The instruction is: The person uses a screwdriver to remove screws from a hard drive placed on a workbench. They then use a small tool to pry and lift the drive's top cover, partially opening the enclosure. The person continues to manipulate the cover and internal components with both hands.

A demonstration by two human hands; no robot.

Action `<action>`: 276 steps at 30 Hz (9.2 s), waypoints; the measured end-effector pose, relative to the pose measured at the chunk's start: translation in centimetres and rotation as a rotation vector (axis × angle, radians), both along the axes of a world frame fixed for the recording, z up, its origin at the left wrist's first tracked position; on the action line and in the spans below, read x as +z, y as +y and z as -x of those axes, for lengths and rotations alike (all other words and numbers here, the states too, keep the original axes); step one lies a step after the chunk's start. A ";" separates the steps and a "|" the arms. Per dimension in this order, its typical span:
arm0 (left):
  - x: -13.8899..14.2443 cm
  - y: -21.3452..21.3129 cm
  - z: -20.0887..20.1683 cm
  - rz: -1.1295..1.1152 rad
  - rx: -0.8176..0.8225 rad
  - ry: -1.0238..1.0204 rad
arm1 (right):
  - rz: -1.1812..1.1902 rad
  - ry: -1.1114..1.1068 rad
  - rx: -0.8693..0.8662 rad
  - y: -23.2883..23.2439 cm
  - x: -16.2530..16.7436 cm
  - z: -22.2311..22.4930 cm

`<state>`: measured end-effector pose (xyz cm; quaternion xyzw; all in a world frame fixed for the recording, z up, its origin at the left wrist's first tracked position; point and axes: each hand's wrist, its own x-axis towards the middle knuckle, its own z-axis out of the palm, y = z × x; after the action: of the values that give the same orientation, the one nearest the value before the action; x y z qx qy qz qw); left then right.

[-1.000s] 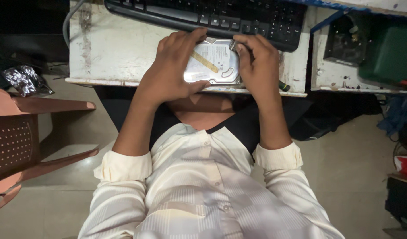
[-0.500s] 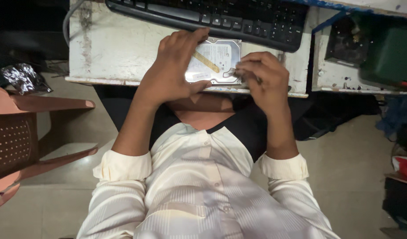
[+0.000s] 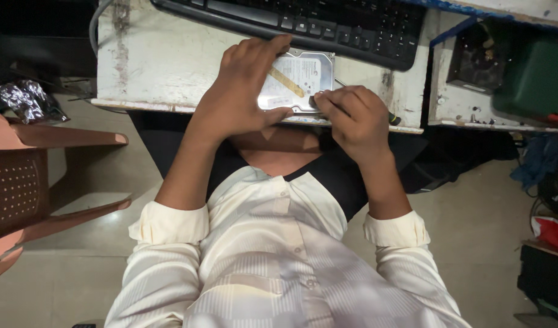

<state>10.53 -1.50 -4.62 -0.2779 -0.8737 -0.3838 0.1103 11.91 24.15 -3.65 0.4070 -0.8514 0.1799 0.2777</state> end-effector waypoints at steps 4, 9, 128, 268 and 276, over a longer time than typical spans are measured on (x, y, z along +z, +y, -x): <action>-0.1 0.0 0.0 -0.007 0.004 0.020 | -0.062 0.091 -0.003 0.3 -0.4 -0.1; -0.2 0.1 0.0 0.009 0.013 -0.004 | -0.054 0.134 0.020 0.3 -0.8 0.1; 0.5 7.8 1.7 0.568 0.022 0.254 | 0.719 -0.373 -0.164 1.1 -2.0 2.0; -1.4 3.0 -0.2 0.159 0.219 0.207 | 0.206 -0.220 -0.054 0.5 -1.6 1.0; -1.6 3.0 -0.2 0.146 0.217 0.208 | 0.172 -0.240 -0.035 0.5 -1.1 1.0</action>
<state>10.74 1.53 -6.21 -0.2274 -0.9080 -0.2741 0.2205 10.96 24.62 -4.79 0.3425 -0.8669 0.2946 0.2107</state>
